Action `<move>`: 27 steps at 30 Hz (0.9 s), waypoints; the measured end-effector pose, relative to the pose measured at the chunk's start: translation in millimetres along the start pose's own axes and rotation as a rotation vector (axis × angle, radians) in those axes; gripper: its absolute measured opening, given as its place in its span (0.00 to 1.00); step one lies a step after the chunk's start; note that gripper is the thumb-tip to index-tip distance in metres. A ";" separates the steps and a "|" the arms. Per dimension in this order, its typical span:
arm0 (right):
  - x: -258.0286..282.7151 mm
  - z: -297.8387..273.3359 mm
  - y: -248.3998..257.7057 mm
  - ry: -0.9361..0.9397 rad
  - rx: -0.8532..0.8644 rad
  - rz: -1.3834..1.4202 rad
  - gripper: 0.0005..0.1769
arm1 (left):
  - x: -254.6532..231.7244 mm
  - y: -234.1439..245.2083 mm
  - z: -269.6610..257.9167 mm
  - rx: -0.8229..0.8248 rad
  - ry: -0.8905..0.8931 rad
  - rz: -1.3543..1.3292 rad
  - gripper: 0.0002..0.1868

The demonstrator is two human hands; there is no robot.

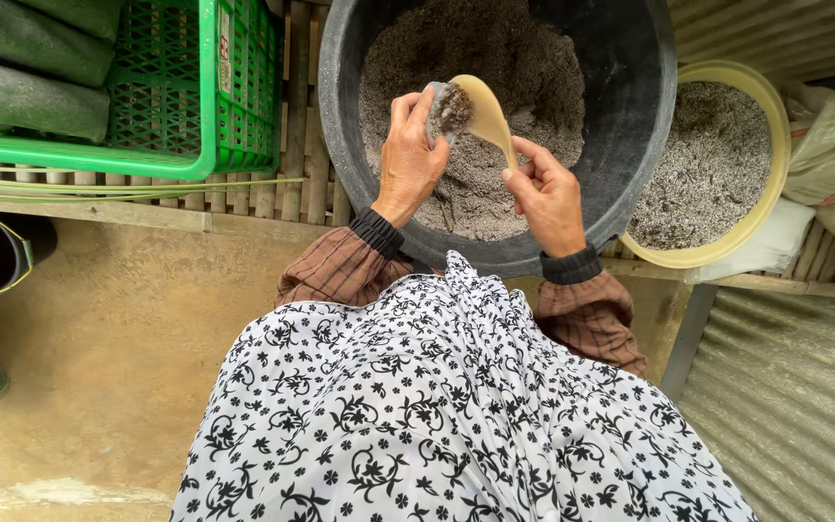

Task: The person scoops a gray granular material from a large black tub into small plastic bags using a wooden spoon. After filling each bag, they fold the top and place it into a green crate. The process is repeated multiple times.

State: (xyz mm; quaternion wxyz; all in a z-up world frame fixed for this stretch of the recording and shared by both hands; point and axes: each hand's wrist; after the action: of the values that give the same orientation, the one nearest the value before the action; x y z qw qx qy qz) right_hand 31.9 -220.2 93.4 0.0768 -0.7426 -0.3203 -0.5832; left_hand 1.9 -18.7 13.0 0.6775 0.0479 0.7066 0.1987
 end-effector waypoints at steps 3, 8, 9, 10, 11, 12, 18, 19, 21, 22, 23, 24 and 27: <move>9.5 -5.7 -15.1 0.038 -0.056 -0.205 0.27 | -0.7 4.4 -1.5 0.012 0.013 -0.029 0.35; 8.8 -17.3 -19.9 0.175 -0.080 -0.310 0.28 | 6.5 5.1 -3.3 0.017 0.019 -0.036 0.35; 3.7 -17.6 -17.4 0.202 -0.084 -0.319 0.28 | 9.0 3.9 -2.8 0.019 0.012 -0.035 0.34; -3.7 -16.6 -13.4 0.156 -0.149 -0.320 0.27 | 11.4 2.7 -1.1 0.021 0.014 -0.032 0.34; -13.8 -12.5 -7.1 0.109 -0.213 -0.321 0.27 | 13.9 1.4 1.6 0.023 0.016 -0.030 0.34; -27.5 -10.2 -0.5 0.055 -0.280 -0.318 0.27 | 16.6 0.3 1.8 0.032 0.021 -0.028 0.34; -162.9 24.5 41.5 -0.304 -0.267 -0.600 0.23 | 25.3 3.8 -4.0 0.027 -0.044 0.078 0.32; -189.4 28.2 40.7 -0.334 -0.263 -0.674 0.22 | 24.0 3.4 -5.2 0.036 -0.040 0.056 0.32; -236.6 36.5 36.2 -0.381 -0.228 -0.710 0.20 | 21.1 4.9 -5.5 0.045 -0.030 0.020 0.31; -256.1 40.4 34.0 -0.400 -0.198 -0.673 0.20 | 19.6 5.4 -6.0 0.045 -0.028 0.019 0.31; -272.4 44.6 31.5 -0.418 -0.167 -0.637 0.20 | 18.3 5.9 -6.6 0.045 -0.026 0.019 0.32; -285.2 49.0 26.8 -0.423 -0.167 -0.483 0.20 | 17.3 6.1 -7.8 0.044 -0.022 0.018 0.32; -294.5 57.7 19.7 -0.451 -0.155 -0.010 0.20 | 14.4 6.1 -8.0 0.047 -0.009 0.030 0.31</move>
State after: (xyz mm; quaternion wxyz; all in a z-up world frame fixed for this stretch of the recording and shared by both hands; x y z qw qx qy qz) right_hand 56.4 -321.1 -188.8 -0.0566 -0.8561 -0.2873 -0.4258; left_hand -8.2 -10.0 1.7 0.6765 0.0751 0.7071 0.1919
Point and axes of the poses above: each hand's wrist, its own z-axis towards the middle knuckle, its own y-axis out of the back of the hand, x = y × z, and after that the axes turned 9 degrees about x, right-handed
